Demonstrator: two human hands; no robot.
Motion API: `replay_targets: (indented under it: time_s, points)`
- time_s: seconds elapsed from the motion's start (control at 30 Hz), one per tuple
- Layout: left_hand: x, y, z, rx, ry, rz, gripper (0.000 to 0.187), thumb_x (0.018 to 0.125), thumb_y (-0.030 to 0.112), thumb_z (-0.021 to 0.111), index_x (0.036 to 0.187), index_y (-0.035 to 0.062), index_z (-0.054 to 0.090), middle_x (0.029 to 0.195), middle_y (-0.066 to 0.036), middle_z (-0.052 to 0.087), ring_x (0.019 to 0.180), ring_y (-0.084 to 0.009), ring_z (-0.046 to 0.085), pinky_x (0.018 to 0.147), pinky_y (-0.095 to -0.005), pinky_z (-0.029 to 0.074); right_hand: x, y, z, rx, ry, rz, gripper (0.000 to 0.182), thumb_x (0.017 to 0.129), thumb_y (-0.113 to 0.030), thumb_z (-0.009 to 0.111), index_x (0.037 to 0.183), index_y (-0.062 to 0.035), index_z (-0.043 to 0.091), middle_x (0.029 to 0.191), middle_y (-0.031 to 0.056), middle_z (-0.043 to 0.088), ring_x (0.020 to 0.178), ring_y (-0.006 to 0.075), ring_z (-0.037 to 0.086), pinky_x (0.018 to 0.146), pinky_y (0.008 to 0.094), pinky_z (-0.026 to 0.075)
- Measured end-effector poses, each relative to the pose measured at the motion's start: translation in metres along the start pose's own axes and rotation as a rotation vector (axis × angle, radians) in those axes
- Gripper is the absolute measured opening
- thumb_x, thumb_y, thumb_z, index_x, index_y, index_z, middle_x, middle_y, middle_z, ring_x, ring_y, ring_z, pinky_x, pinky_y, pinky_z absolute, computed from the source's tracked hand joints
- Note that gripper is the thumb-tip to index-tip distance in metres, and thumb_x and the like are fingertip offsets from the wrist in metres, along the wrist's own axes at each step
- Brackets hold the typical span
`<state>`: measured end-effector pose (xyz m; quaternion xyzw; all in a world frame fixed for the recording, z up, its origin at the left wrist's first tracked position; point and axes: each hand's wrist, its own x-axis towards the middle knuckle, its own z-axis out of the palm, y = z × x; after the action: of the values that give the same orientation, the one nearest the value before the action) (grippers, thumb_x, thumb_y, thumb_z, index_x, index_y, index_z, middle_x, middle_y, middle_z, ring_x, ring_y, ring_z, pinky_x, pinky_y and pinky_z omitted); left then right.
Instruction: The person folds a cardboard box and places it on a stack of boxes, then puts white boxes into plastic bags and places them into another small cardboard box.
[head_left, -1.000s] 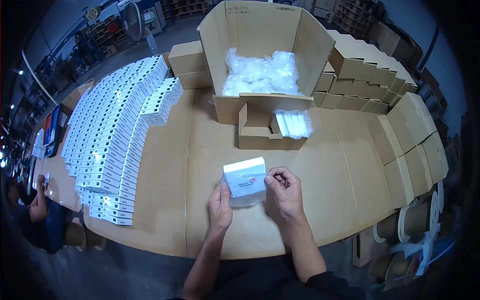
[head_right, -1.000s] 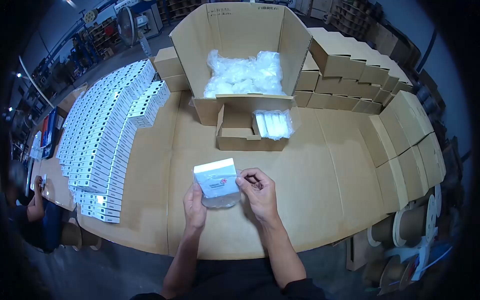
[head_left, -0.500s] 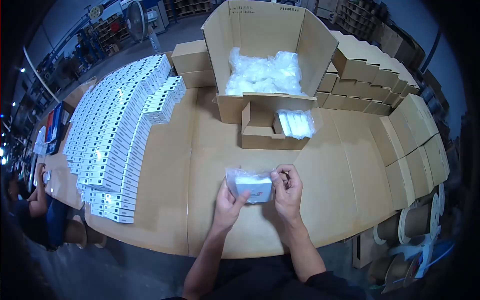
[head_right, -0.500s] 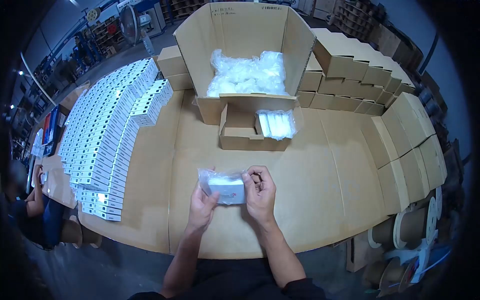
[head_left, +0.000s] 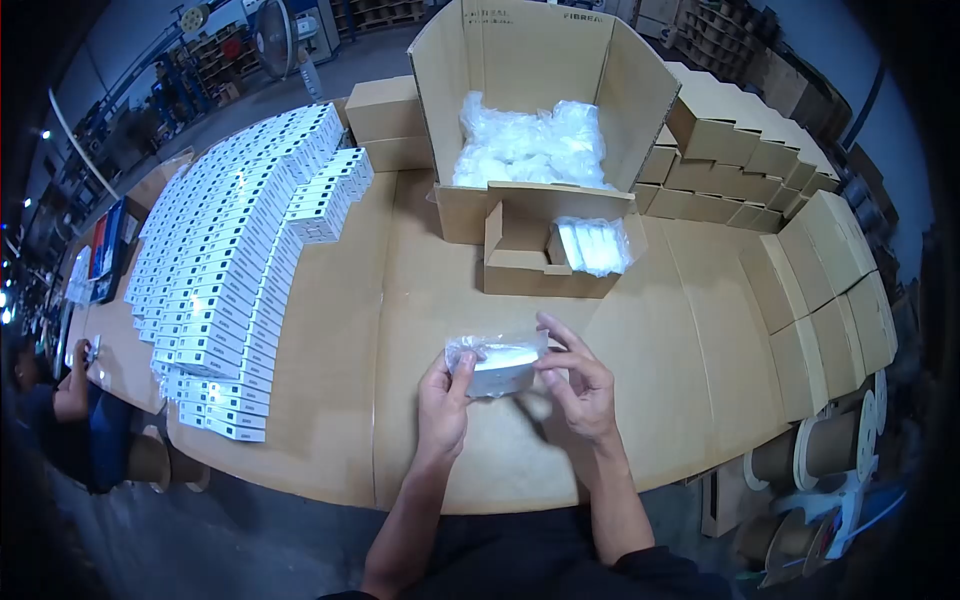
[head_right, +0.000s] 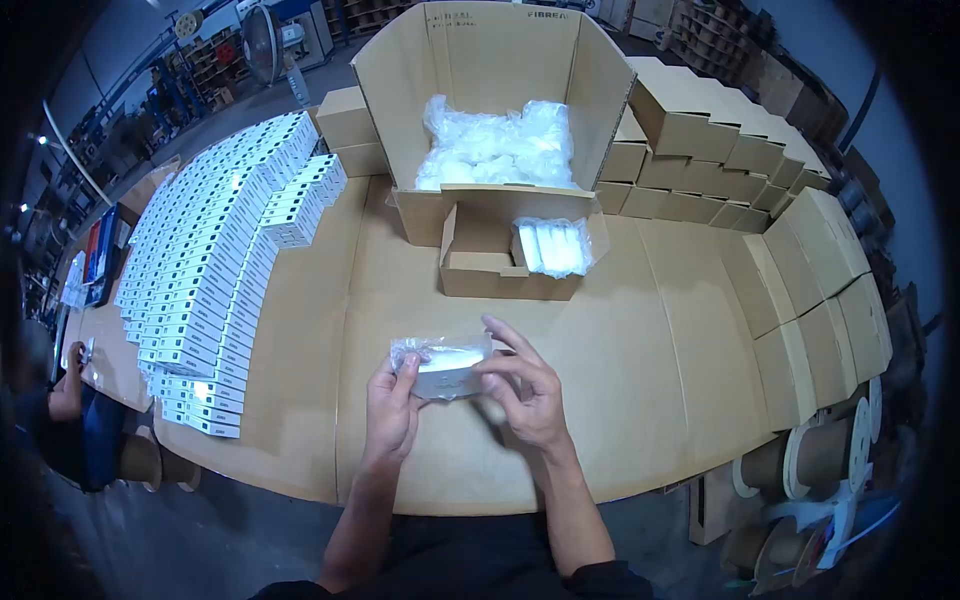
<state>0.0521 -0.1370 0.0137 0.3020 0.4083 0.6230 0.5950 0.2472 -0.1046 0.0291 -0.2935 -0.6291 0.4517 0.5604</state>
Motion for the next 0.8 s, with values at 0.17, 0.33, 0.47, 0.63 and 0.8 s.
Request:
replay_targets:
  time_s: [0.17, 0.33, 0.47, 0.63, 0.8]
  points:
    - [0.0, -0.004, 0.008, 0.094, 0.042, 0.047, 0.022, 0.11, 0.023, 0.054, 0.111, 0.0027, 0.062, 0.105, -0.006, 0.068, 0.092, -0.0118, 0.065, 0.077, -0.0299, 0.055, 0.007, -0.017, 0.0, -0.262, -0.198, 0.044, 0.029, 0.085, 0.005, 0.074, 0.112, -0.0022, 0.077, 0.123, 0.0184, 0.072, 0.1, 0.0256, 0.071, 0.091, 0.0353, 0.056]
    - [0.005, -0.02, -0.012, 0.18, 0.063, 0.111, 0.02, 0.111, 0.024, 0.05, 0.112, 0.0046, 0.052, 0.104, -0.009, 0.067, 0.096, -0.018, 0.07, 0.081, -0.0381, 0.062, 0.012, -0.03, 0.0, -0.234, -0.181, 0.213, 0.031, 0.082, 0.003, 0.078, 0.113, -0.0007, 0.076, 0.106, 0.0181, 0.076, 0.099, 0.028, 0.073, 0.09, 0.0364, 0.057]
    - [0.002, -0.013, -0.002, 0.06, 0.104, 0.065, 0.021, 0.112, 0.023, 0.048, 0.111, 0.0025, 0.053, 0.098, -0.009, 0.066, 0.091, -0.015, 0.065, 0.077, -0.0306, 0.056, 0.013, -0.03, -0.002, -0.336, -0.182, 0.256, 0.03, 0.079, -0.001, 0.082, 0.108, 0.0005, 0.076, 0.108, 0.0132, 0.078, 0.11, 0.0283, 0.071, 0.099, 0.0384, 0.054]
    - [-0.005, 0.017, 0.005, 0.104, -0.022, 0.131, 0.029, 0.106, 0.01, 0.059, 0.133, -0.0003, 0.055, 0.11, -0.012, 0.064, 0.096, -0.0161, 0.065, 0.079, -0.0277, 0.055, 0.018, -0.026, -0.007, -0.503, -0.148, -0.04, 0.032, 0.075, -0.006, 0.085, 0.106, -0.0022, 0.076, 0.107, 0.0088, 0.077, 0.116, 0.0309, 0.066, 0.098, 0.0413, 0.053]
    - [0.002, 0.025, -0.008, 0.451, -0.284, 0.14, 0.031, 0.093, -0.006, 0.071, 0.123, -0.0059, 0.063, 0.122, -0.01, 0.056, 0.11, -0.0179, 0.062, 0.092, -0.0304, 0.056, 0.024, -0.034, -0.02, -0.654, -0.282, -0.041, 0.03, 0.078, -0.009, 0.084, 0.106, -0.0023, 0.075, 0.108, 0.0096, 0.073, 0.103, 0.0309, 0.066, 0.089, 0.0418, 0.054]
